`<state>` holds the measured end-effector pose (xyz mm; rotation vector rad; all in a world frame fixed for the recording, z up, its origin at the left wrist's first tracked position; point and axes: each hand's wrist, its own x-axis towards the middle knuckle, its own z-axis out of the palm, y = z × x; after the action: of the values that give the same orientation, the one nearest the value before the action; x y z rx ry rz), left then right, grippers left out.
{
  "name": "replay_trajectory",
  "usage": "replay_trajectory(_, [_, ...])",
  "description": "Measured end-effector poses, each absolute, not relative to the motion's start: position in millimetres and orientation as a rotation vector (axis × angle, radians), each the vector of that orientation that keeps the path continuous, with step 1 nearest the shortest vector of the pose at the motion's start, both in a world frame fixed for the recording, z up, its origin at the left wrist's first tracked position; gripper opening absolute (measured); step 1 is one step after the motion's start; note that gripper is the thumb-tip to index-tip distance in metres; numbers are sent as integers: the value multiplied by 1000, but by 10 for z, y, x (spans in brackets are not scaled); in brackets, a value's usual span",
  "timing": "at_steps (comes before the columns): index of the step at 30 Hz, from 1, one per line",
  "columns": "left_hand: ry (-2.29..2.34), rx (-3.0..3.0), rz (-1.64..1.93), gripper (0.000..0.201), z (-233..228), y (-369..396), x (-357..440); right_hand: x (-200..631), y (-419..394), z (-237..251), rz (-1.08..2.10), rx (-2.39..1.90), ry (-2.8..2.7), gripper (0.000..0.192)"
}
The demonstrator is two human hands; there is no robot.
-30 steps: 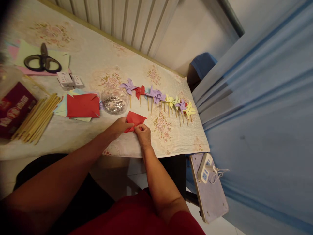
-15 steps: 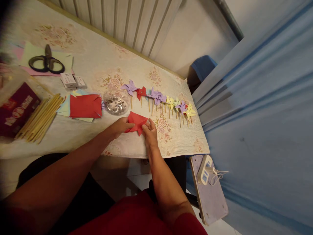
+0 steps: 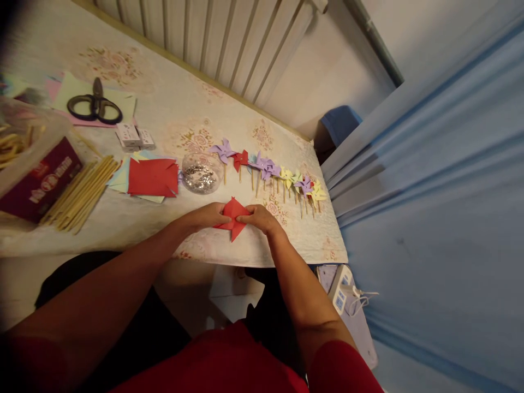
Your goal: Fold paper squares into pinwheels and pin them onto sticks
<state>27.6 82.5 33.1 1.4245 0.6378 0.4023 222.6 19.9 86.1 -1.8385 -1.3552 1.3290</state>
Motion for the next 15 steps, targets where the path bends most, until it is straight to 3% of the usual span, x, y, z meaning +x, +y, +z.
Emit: replay_trajectory(15, [609, 1250, 472, 11, 412, 773, 262, 2012, 179, 802, 1296, -1815, -1221, 14])
